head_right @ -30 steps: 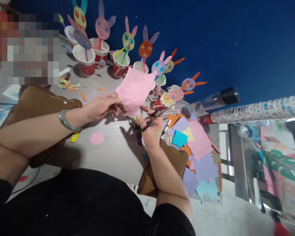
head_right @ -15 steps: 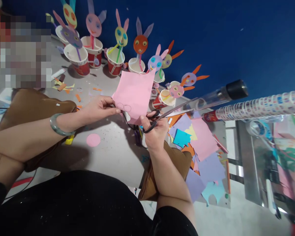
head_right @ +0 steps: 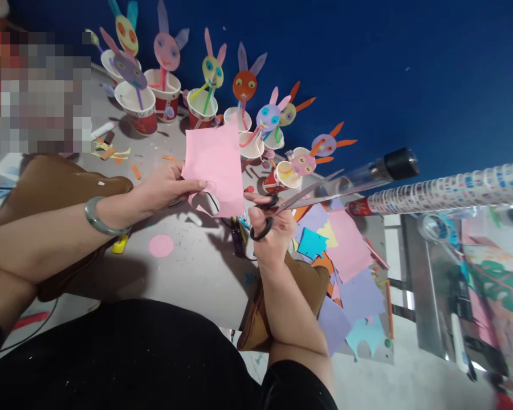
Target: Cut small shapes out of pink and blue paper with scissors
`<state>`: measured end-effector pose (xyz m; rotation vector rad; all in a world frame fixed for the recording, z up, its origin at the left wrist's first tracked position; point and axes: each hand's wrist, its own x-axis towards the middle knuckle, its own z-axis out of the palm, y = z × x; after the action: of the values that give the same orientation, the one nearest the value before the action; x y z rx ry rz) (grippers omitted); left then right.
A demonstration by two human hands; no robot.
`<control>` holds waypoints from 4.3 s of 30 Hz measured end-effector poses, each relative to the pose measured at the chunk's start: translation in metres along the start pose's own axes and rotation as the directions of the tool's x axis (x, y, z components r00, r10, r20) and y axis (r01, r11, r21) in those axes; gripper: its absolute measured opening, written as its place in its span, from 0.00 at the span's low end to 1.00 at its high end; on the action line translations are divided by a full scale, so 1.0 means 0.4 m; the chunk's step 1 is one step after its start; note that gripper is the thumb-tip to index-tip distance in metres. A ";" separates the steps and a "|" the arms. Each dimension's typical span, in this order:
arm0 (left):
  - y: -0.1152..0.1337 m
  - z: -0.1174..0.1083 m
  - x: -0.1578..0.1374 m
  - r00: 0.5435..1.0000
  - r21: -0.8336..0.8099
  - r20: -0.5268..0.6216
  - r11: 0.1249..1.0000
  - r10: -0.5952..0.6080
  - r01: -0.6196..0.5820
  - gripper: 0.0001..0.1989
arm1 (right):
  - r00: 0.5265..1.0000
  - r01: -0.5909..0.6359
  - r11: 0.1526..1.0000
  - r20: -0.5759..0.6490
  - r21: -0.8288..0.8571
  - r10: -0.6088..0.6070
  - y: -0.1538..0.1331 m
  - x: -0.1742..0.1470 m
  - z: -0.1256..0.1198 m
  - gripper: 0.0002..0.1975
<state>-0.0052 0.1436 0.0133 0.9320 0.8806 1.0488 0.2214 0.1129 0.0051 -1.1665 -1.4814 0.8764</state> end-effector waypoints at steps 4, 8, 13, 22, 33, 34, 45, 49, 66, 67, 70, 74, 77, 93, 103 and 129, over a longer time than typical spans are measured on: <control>-0.003 -0.002 0.009 0.995 -0.075 -0.096 0.997 -0.027 0.020 0.09 | 0.999 0.042 0.996 0.036 -0.081 -0.039 -0.028 -0.024 -0.002 0.15; 0.001 0.002 0.009 0.987 -0.085 -0.162 0.996 -0.001 -0.013 0.10 | 0.991 0.044 0.966 0.136 -0.254 -0.009 -0.062 -0.040 0.004 0.22; 0.007 0.012 0.003 0.983 -0.176 -0.181 0.984 -0.022 -0.010 0.07 | 0.942 -0.092 0.972 0.297 -0.217 0.155 -0.071 -0.035 0.023 0.27; 0.016 0.022 -0.006 0.981 -0.360 -0.187 0.933 -0.058 -0.014 0.11 | 0.785 -0.272 0.904 0.467 -0.330 0.407 -0.052 -0.023 0.053 0.29; -0.014 0.045 -0.031 0.993 -0.320 -0.064 0.945 -0.096 0.070 0.09 | 0.805 -0.328 0.922 0.450 -0.205 0.386 -0.036 -0.031 0.079 0.30; -0.017 0.046 -0.033 0.994 -0.317 -0.053 0.945 -0.097 0.075 0.09 | 0.811 -0.323 0.925 0.445 -0.202 0.380 -0.036 -0.032 0.081 0.30; -0.031 0.051 -0.042 0.994 -0.312 0.000 0.944 -0.110 0.104 0.11 | 0.870 -0.255 0.949 0.385 -0.186 0.309 -0.026 -0.038 0.088 0.34; -0.028 0.053 -0.045 0.994 -0.307 0.006 0.945 -0.113 0.110 0.12 | 0.879 -0.243 0.954 0.375 -0.179 0.294 -0.030 -0.037 0.088 0.35; -0.018 0.064 -0.047 0.991 -0.316 -0.008 0.941 -0.131 0.122 0.13 | 0.888 -0.219 0.965 0.380 -0.142 0.258 -0.029 -0.035 0.092 0.34; -0.018 0.064 -0.047 0.992 -0.318 -0.014 0.941 -0.129 0.118 0.13 | 0.887 -0.217 0.964 0.381 -0.151 0.259 -0.027 -0.035 0.091 0.34; -0.020 0.065 -0.046 0.991 -0.308 -0.040 0.945 -0.130 0.111 0.13 | 0.884 -0.221 0.961 0.383 -0.169 0.270 -0.022 -0.037 0.088 0.35; -0.023 0.064 -0.043 0.993 -0.309 -0.052 0.947 -0.110 0.088 0.16 | 0.877 -0.256 0.950 0.371 -0.179 0.306 -0.019 -0.037 0.084 0.35; -0.025 0.061 -0.042 0.992 -0.311 -0.053 0.946 -0.115 0.093 0.16 | 0.878 -0.263 0.948 0.363 -0.178 0.312 -0.021 -0.035 0.083 0.35; -0.013 0.056 -0.047 0.991 -0.234 -0.075 0.968 -0.110 0.090 0.13 | 0.854 -0.319 0.930 0.370 -0.181 0.365 -0.030 -0.029 0.074 0.33; -0.011 0.053 -0.044 0.991 -0.183 -0.094 0.980 -0.090 0.072 0.09 | 0.839 -0.354 0.919 0.375 -0.170 0.393 -0.033 -0.025 0.072 0.32; -0.022 0.035 -0.026 0.995 -0.103 -0.101 0.994 0.017 -0.027 0.08 | 0.816 -0.382 0.906 0.393 -0.185 0.424 -0.032 -0.011 0.067 0.33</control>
<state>0.0076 0.1290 0.0113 0.8090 0.8912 1.1578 0.1926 0.1066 0.0100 -1.4612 -1.6627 1.4395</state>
